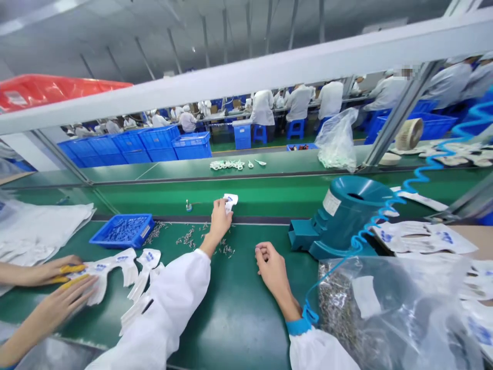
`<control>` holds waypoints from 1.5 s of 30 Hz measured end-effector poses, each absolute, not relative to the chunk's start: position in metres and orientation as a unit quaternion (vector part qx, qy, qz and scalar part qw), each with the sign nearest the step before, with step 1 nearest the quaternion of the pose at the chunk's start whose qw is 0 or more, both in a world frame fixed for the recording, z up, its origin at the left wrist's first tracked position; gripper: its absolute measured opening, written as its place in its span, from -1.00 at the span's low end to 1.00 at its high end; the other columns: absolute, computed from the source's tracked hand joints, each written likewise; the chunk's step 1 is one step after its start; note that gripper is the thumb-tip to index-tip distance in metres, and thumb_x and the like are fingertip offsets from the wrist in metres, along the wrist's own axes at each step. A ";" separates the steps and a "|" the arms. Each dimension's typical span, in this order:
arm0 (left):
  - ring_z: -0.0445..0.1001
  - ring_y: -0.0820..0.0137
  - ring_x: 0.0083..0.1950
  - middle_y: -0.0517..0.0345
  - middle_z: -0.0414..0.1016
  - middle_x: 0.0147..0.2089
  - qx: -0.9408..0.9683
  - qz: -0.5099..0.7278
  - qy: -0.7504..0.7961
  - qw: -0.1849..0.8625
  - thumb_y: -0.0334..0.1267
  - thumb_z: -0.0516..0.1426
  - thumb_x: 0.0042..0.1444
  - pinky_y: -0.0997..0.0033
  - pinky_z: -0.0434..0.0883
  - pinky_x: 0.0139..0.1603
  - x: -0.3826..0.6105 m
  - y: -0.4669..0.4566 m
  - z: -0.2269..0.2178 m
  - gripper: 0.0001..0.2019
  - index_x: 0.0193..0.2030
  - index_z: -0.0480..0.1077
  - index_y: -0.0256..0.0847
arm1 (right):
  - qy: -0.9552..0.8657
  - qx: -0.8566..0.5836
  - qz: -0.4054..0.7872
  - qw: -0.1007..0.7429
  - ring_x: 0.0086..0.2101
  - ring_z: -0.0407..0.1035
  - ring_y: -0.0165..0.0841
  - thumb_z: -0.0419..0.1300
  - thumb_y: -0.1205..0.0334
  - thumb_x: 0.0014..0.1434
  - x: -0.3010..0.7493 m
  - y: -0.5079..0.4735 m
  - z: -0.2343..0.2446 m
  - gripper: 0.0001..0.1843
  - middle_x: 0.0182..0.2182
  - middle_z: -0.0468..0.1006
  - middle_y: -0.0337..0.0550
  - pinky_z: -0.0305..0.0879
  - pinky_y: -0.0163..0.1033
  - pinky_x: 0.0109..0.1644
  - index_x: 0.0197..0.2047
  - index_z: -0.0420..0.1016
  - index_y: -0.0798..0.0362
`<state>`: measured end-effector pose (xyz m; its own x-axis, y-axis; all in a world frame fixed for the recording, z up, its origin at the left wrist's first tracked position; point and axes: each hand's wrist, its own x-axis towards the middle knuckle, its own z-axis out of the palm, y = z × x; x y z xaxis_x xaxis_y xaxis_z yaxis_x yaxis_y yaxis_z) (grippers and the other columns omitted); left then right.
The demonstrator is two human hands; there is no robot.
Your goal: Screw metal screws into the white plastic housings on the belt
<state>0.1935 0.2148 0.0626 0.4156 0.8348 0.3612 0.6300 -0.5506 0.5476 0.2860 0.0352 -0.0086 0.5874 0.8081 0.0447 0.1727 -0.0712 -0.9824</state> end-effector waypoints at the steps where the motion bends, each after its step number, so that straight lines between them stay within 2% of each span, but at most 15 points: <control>1: 0.47 0.21 0.09 -0.04 0.39 0.17 0.825 0.303 0.448 0.164 -0.16 0.16 0.29 0.06 0.48 0.06 0.206 0.227 0.060 -0.63 0.18 0.33 -0.23 | -0.362 -0.677 0.273 0.580 -0.50 0.35 -0.35 0.13 -0.06 0.17 0.287 0.036 -0.009 -0.69 -0.47 0.40 -0.25 0.37 -0.32 -0.67 -0.20 0.40 0.02; 5: 0.49 0.24 0.05 -0.02 0.42 0.14 0.833 0.277 0.449 0.167 -0.14 0.16 0.29 0.08 0.49 0.03 0.236 0.249 0.051 -0.64 0.15 0.35 -0.24 | -0.369 -0.675 0.270 0.580 -0.51 0.39 -0.32 0.09 -0.04 0.18 0.291 0.037 -0.009 -0.68 -0.47 0.41 -0.22 0.41 -0.26 -0.68 -0.19 0.43 0.04; 7: 0.49 0.24 0.05 -0.03 0.42 0.14 0.839 0.264 0.443 0.171 -0.14 0.16 0.29 0.08 0.50 0.02 0.233 0.246 0.050 -0.64 0.16 0.35 -0.24 | -0.381 -0.678 0.274 0.566 -0.44 0.46 -0.27 0.08 -0.01 0.20 0.292 0.037 -0.010 -0.63 -0.38 0.51 -0.13 0.50 -0.20 -0.58 -0.09 0.46 0.07; 10: 0.50 0.27 0.00 0.00 0.45 0.08 0.856 0.247 0.419 0.174 -0.14 0.15 0.30 0.12 0.50 0.00 0.198 0.225 0.057 -0.68 0.11 0.37 -0.25 | -0.432 -0.696 0.226 0.527 -0.18 0.52 -0.17 0.06 0.08 0.23 0.288 0.037 -0.013 -0.51 -0.08 0.59 0.04 0.57 -0.03 -0.19 0.17 0.41 0.09; 13: 0.52 0.33 -0.10 0.11 0.53 -0.14 0.873 0.240 0.392 0.162 -0.18 0.08 0.33 0.22 0.48 -0.01 0.126 0.184 0.068 -0.82 -0.16 0.45 -0.20 | -0.522 -0.697 0.142 0.471 0.14 0.34 -0.11 0.08 0.21 0.23 0.275 0.039 -0.012 -0.43 0.19 0.46 0.02 0.33 0.07 0.21 0.31 0.31 0.04; 15: 0.52 0.27 -0.11 0.10 0.53 -0.19 0.872 0.246 0.399 0.142 -0.14 0.03 0.32 0.20 0.48 -0.04 0.062 0.151 0.066 -0.78 -0.23 0.44 -0.14 | -0.577 -0.687 0.124 0.425 0.22 0.23 -0.11 0.10 0.26 0.24 0.264 0.043 -0.007 -0.42 0.26 0.39 -0.05 0.23 0.09 0.28 0.33 0.29 -0.02; 17: 0.52 0.15 -0.08 0.03 0.53 -0.16 0.856 0.261 0.433 0.105 -0.08 -0.01 0.31 0.07 0.47 -0.04 -0.004 0.121 0.053 -0.74 -0.18 0.44 -0.14 | -0.618 -0.680 0.122 0.375 0.18 0.27 -0.10 0.11 0.29 0.26 0.252 0.048 -0.001 -0.49 0.22 0.42 -0.08 0.27 0.09 0.22 0.27 0.38 -0.06; 18: 0.53 0.12 -0.08 0.02 0.55 -0.15 0.840 0.290 0.456 0.049 -0.04 0.00 0.29 0.05 0.47 -0.04 -0.036 0.109 0.042 -0.72 -0.14 0.45 -0.12 | -0.634 -0.679 0.118 0.353 0.12 0.32 -0.10 0.11 0.31 0.26 0.247 0.050 0.002 -0.55 0.17 0.47 -0.06 0.31 0.07 0.17 0.20 0.45 -0.06; 21: 0.53 0.07 -0.02 -0.01 0.57 -0.05 0.810 0.275 0.515 -0.049 -0.07 0.04 0.26 0.05 0.49 -0.03 -0.108 0.081 0.007 -0.73 -0.11 0.49 -0.10 | -0.662 -0.677 0.100 0.306 -0.07 0.41 -0.14 0.03 0.39 0.29 0.238 0.057 0.007 -0.67 -0.05 0.55 -0.02 0.40 -0.03 0.02 -0.04 0.59 0.00; 23: 0.56 0.09 -0.02 0.00 0.58 0.01 0.824 0.252 0.505 -0.054 -0.08 0.04 0.26 0.09 0.53 -0.07 -0.128 0.068 -0.009 -0.74 -0.12 0.52 -0.07 | -0.665 -0.678 0.095 0.296 -0.13 0.42 -0.17 -0.03 0.43 0.31 0.237 0.059 0.007 -0.64 -0.13 0.55 -0.01 0.40 -0.06 0.00 -0.07 0.58 0.03; 27: 0.57 0.15 -0.01 -0.04 0.54 0.09 0.853 0.227 0.471 0.012 -0.12 0.02 0.30 0.14 0.57 -0.05 -0.105 0.047 -0.013 -0.72 -0.07 0.54 -0.06 | -0.651 -0.693 0.095 0.295 -0.09 0.43 -0.14 -0.07 0.41 0.33 0.243 0.056 0.002 -0.60 -0.13 0.53 0.03 0.37 -0.03 0.06 0.06 0.51 0.07; 31: 0.50 0.13 0.11 -0.08 0.49 0.15 0.867 0.228 0.432 0.102 -0.29 -0.03 0.31 0.09 0.53 0.07 -0.038 0.023 -0.008 -0.68 0.06 0.48 -0.08 | -0.633 -0.690 0.118 0.331 -0.09 0.45 -0.19 -0.09 0.40 0.30 0.253 0.046 -0.001 -0.56 -0.12 0.53 0.00 0.40 -0.08 0.03 0.11 0.48 0.03; 36: 0.49 0.10 0.11 -0.12 0.42 0.22 0.836 0.294 0.436 0.157 -0.47 -0.03 0.20 0.08 0.56 -0.01 0.039 -0.017 -0.017 -0.61 0.06 0.44 -0.08 | -0.614 -0.702 0.120 0.341 -0.10 0.42 -0.17 -0.04 0.43 0.22 0.264 0.034 -0.004 -0.55 -0.12 0.55 -0.03 0.38 -0.06 0.04 0.07 0.50 0.01; 41: 0.50 0.16 0.06 -0.08 0.44 0.17 0.818 0.347 0.395 0.235 -0.46 0.03 0.18 0.17 0.56 -0.03 0.065 -0.033 -0.006 -0.62 0.07 0.42 -0.02 | -0.612 -0.716 0.112 0.317 -0.16 0.41 -0.15 -0.05 0.35 0.25 0.275 0.028 -0.002 -0.61 -0.19 0.55 -0.03 0.37 -0.03 -0.02 0.01 0.52 0.00; 45: 0.50 0.19 0.04 -0.03 0.50 0.05 0.802 0.353 0.402 0.268 -0.39 0.01 0.26 0.16 0.52 0.02 0.056 -0.025 0.015 -0.71 0.02 0.42 -0.02 | -0.598 -0.721 0.128 0.327 -0.13 0.45 -0.21 -0.07 0.32 0.26 0.280 0.023 0.000 -0.60 -0.11 0.52 -0.02 0.38 -0.10 -0.02 0.04 0.48 0.04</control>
<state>0.0562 -0.0254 0.0148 0.4286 0.8326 0.3508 0.4550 -0.5343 0.7124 0.2795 0.0234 -0.0004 0.2531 0.9450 0.2070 0.7780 -0.0717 -0.6241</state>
